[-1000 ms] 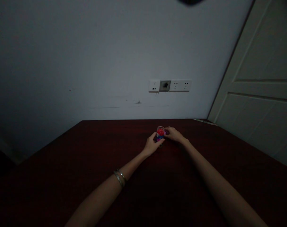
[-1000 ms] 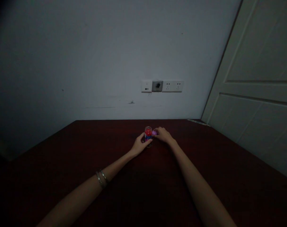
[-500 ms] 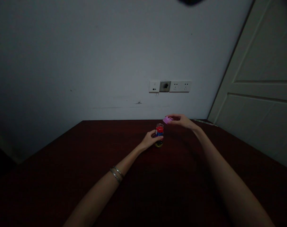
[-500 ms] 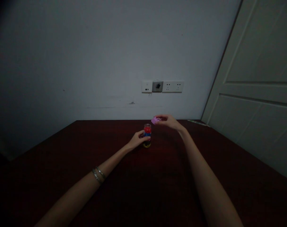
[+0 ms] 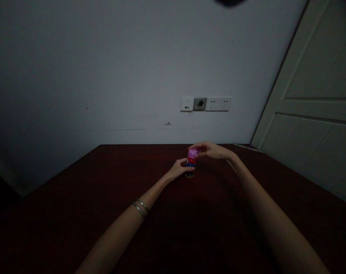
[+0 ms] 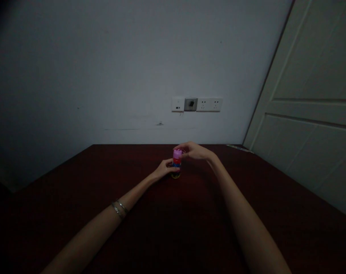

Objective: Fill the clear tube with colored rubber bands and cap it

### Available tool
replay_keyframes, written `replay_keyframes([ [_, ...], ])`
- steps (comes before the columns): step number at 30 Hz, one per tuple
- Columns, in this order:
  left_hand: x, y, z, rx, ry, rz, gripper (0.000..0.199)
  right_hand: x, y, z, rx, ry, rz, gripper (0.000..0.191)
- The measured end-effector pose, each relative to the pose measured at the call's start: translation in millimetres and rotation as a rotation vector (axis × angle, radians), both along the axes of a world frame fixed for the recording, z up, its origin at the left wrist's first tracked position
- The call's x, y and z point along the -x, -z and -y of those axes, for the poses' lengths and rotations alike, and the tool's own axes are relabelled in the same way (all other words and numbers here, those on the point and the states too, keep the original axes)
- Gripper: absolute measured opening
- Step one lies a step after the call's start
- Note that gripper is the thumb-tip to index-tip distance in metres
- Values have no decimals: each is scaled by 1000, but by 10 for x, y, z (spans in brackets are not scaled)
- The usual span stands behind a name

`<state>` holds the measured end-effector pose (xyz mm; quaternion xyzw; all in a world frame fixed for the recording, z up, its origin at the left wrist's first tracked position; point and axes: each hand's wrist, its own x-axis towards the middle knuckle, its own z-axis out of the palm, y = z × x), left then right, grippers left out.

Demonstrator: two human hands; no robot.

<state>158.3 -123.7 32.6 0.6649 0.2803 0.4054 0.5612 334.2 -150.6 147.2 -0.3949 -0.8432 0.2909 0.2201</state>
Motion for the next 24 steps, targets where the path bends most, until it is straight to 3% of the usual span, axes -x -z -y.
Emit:
replay_keyframes([
  [9,-1,85,-30,-48,19,11,40,30,30,-45,-94,90,85,41],
  [14,-10,126,-39,-58,7,38,42,112,92,-53,-202,157,73,57],
  [18,-9,142,-54,-57,11,65,43,106,78,7,-76,53,-12,68],
  [21,-4,145,-58,-62,10,46,43,49,37,33,15,-32,-30,63],
  [24,0,141,-41,-74,-1,37,41,13,20,9,20,-18,-6,54],
])
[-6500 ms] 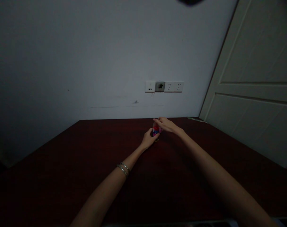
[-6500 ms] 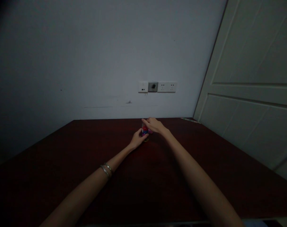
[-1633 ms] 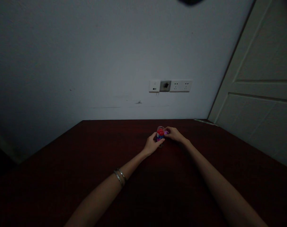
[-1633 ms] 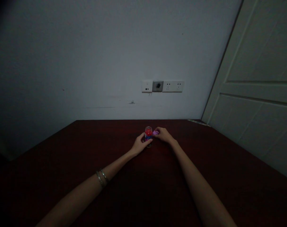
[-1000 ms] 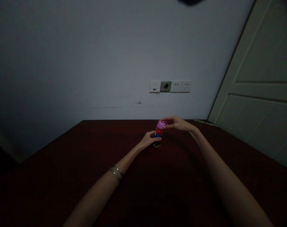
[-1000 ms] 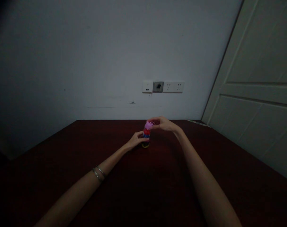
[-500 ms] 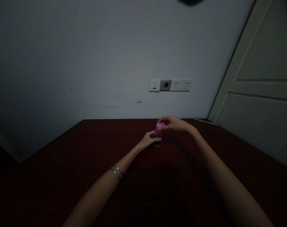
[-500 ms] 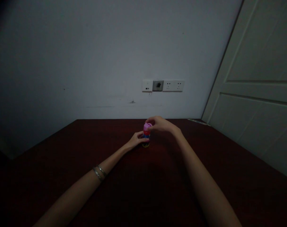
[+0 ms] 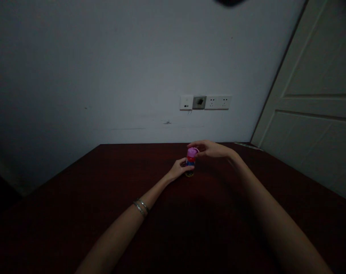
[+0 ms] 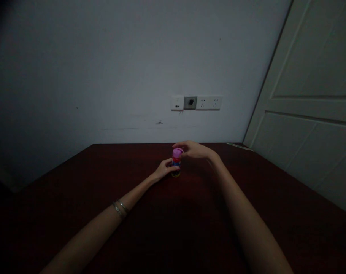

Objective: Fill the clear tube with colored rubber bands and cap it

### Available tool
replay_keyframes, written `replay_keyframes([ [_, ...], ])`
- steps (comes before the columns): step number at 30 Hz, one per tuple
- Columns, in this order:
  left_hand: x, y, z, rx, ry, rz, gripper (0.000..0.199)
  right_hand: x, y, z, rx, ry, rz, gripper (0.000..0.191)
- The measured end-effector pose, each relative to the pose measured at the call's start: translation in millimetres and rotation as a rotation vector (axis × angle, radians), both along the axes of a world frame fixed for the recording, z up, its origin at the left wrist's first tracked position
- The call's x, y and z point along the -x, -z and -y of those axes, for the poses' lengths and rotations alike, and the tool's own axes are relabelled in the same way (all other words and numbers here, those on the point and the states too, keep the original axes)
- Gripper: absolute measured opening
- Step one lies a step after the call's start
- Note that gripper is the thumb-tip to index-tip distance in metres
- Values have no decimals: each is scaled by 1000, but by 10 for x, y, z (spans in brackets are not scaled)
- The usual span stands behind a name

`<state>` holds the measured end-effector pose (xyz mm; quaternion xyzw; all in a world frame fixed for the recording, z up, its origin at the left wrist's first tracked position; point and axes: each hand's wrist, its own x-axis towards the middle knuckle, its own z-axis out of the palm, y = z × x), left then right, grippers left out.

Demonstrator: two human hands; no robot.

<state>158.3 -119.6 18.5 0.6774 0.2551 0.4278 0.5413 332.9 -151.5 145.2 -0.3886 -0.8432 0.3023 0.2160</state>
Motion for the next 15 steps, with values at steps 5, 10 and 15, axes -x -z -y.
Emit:
replay_keyframes([
  [5,0,-18,53,-10,2,34,42,58,73,-81,-139,106,68,45],
  [10,-8,6,33,-24,-9,41,46,151,160,-79,-234,127,55,63],
  [15,3,49,-9,-22,22,42,43,72,100,-9,3,-62,-45,75],
])
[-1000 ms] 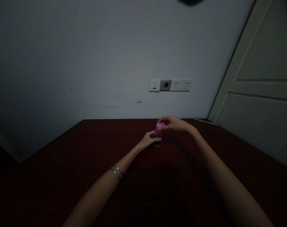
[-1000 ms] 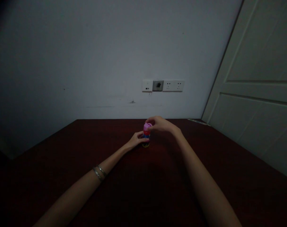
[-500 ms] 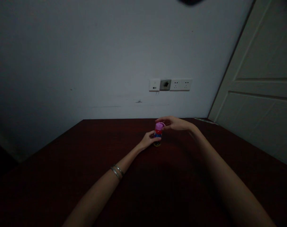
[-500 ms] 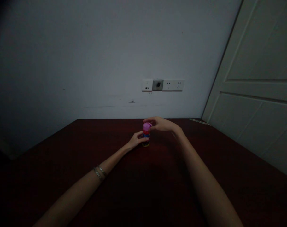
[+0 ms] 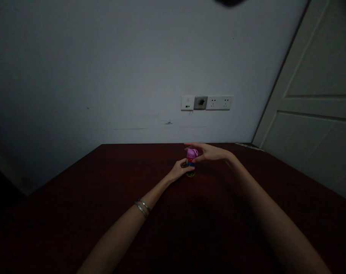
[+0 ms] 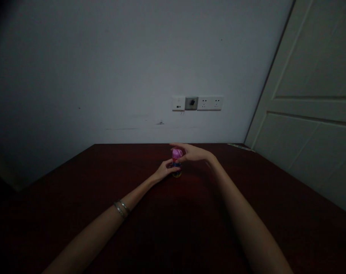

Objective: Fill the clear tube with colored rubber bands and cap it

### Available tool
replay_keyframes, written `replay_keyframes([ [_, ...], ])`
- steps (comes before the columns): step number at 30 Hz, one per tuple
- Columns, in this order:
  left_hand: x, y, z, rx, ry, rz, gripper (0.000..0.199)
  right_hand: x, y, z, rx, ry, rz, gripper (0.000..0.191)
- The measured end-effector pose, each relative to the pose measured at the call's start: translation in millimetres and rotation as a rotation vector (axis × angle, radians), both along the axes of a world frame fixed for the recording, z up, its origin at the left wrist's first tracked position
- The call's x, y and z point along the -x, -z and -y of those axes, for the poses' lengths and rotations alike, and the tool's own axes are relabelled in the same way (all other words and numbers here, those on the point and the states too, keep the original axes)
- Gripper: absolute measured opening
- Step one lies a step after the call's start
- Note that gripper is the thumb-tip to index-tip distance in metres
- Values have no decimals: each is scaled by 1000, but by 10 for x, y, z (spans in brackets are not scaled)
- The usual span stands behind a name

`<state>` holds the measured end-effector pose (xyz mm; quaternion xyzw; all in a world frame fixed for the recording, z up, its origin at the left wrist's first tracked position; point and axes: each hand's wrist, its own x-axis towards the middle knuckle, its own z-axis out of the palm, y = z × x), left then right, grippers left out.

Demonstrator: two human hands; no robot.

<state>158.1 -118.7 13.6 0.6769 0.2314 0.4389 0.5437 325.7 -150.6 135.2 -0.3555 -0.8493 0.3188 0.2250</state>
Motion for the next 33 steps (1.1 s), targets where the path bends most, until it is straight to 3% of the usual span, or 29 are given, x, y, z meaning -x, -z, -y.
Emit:
replay_keyframes([
  [5,5,3,8,14,-9,-14,45,-135,-95,8,63,28,-54,63],
  [10,-9,0,17,6,-13,-5,43,-115,-12,-103,-48,159,-10,52],
  [15,-21,-18,25,-14,-53,-33,44,45,93,-113,-131,223,-27,67],
  [19,-21,-16,27,-26,-52,-31,45,94,88,-50,4,135,-95,76],
  [24,-16,-5,21,-11,-38,-36,44,-38,7,-51,102,64,-119,69],
  [33,-7,-15,41,-23,-27,-34,42,-41,50,-89,39,222,-71,60],
])
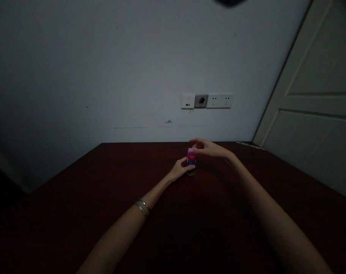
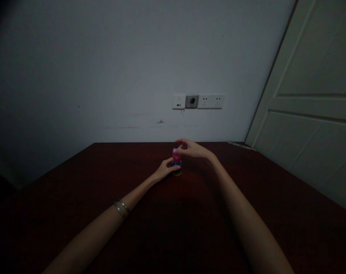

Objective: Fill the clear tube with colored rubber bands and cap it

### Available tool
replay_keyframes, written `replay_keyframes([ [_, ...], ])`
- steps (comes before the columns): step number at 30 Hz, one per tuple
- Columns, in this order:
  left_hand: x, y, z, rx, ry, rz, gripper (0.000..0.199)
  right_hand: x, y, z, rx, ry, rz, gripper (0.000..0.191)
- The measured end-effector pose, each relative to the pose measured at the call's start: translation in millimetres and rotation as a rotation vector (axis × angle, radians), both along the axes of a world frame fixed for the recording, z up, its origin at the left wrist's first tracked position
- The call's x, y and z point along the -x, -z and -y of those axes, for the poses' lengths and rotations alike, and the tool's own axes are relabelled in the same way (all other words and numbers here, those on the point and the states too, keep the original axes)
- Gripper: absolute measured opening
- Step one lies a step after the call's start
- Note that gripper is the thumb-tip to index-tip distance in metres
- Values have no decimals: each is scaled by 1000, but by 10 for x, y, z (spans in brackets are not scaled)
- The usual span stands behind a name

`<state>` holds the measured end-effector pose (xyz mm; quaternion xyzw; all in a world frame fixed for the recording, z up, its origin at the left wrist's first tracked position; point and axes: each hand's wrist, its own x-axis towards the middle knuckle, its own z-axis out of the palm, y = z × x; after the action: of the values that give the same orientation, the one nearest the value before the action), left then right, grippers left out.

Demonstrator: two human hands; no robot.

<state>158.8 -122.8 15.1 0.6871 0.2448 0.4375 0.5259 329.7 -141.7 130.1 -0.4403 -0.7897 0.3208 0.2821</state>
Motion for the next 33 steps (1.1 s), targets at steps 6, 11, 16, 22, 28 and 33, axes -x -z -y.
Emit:
replay_keyframes([
  [6,10,-24,23,4,-8,-5,42,-13,-61,58,106,-127,-90,55],
  [11,21,18,-16,-29,-4,-5,40,-97,-139,97,117,-165,-50,64],
  [16,22,52,-42,-17,-15,-17,43,-163,-129,62,86,-118,2,59],
  [22,15,19,-9,-4,-18,-13,45,-27,17,-7,-9,-77,14,59],
  [28,15,6,1,-29,-35,-13,45,195,124,3,-62,-62,-1,71],
  [33,12,-10,19,-10,-25,-15,45,132,41,47,91,-163,-110,67],
])
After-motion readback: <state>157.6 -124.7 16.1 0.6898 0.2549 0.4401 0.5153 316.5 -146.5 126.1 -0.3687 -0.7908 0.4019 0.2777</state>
